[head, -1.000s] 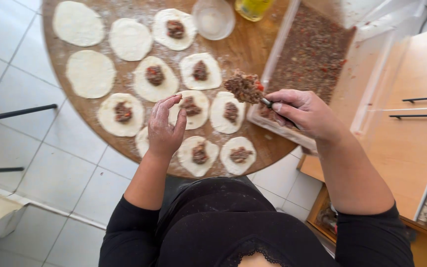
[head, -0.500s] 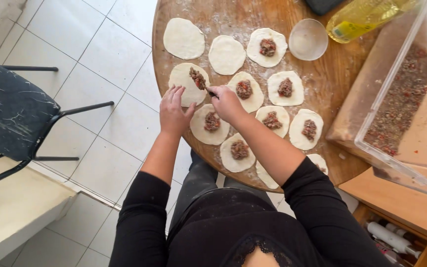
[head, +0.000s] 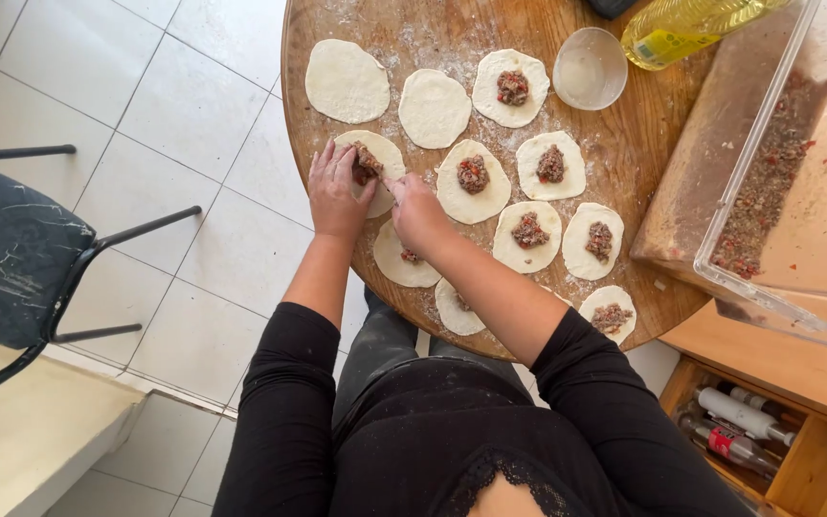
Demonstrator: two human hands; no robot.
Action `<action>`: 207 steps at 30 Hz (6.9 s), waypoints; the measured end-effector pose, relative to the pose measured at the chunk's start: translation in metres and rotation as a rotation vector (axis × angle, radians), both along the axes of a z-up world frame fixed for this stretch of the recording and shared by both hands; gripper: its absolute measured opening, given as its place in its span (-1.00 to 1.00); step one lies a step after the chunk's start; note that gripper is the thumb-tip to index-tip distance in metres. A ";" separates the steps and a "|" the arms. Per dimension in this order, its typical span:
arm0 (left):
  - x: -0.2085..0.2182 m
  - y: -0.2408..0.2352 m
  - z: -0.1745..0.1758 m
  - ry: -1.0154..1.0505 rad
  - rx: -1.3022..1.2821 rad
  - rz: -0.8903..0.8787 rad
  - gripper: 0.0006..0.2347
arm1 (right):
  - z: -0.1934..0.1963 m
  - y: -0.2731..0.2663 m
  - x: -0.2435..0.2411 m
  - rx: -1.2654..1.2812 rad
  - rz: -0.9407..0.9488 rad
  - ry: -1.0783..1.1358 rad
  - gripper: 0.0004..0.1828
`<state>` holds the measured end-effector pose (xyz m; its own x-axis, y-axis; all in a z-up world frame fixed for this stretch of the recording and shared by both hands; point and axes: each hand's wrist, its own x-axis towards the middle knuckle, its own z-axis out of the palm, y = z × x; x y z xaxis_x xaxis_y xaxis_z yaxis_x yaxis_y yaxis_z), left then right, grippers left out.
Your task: Placing meat filling on dough rounds and pressing it down on a wooden table.
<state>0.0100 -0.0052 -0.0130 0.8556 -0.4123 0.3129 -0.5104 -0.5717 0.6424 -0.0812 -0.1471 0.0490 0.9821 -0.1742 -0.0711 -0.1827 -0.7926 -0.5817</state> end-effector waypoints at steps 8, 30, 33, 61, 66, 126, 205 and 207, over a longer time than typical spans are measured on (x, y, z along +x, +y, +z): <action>0.005 -0.009 0.017 -0.067 -0.087 -0.025 -0.60 | 0.018 -0.005 0.003 0.046 -0.031 0.044 -0.50; -0.002 0.016 0.024 -0.059 -0.006 -0.069 -0.69 | -0.010 -0.027 -0.009 0.555 -0.151 0.094 -0.58; 0.000 0.021 0.038 -0.048 0.003 -0.176 -0.56 | -0.022 -0.028 -0.004 0.903 -0.336 0.312 -0.56; -0.249 -0.313 0.268 -0.022 -0.480 -0.511 -0.75 | 0.147 -0.512 -0.315 -0.261 -0.155 0.247 -0.72; -0.282 -0.355 0.275 0.083 -0.456 -0.531 -0.73 | 0.092 -0.520 -0.268 -0.235 0.084 0.554 -0.58; -0.305 -0.379 0.252 -0.143 -0.062 -0.418 -0.74 | 0.154 -0.491 -0.319 0.121 0.585 0.372 -0.65; -0.059 -0.199 0.177 -0.036 -0.292 -0.249 -0.64 | 0.185 -0.232 -0.224 0.716 -0.462 -0.232 -0.57; -0.101 -0.227 0.213 -0.047 -0.341 -0.343 -0.68 | 0.193 -0.282 -0.270 0.686 -0.520 -0.284 -0.61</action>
<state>-0.0910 -0.2326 0.2003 0.6703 -0.5353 0.5139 -0.6652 -0.1265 0.7359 -0.3513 -0.4288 0.2424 0.7878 -0.6093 -0.0895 -0.1980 -0.1129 -0.9737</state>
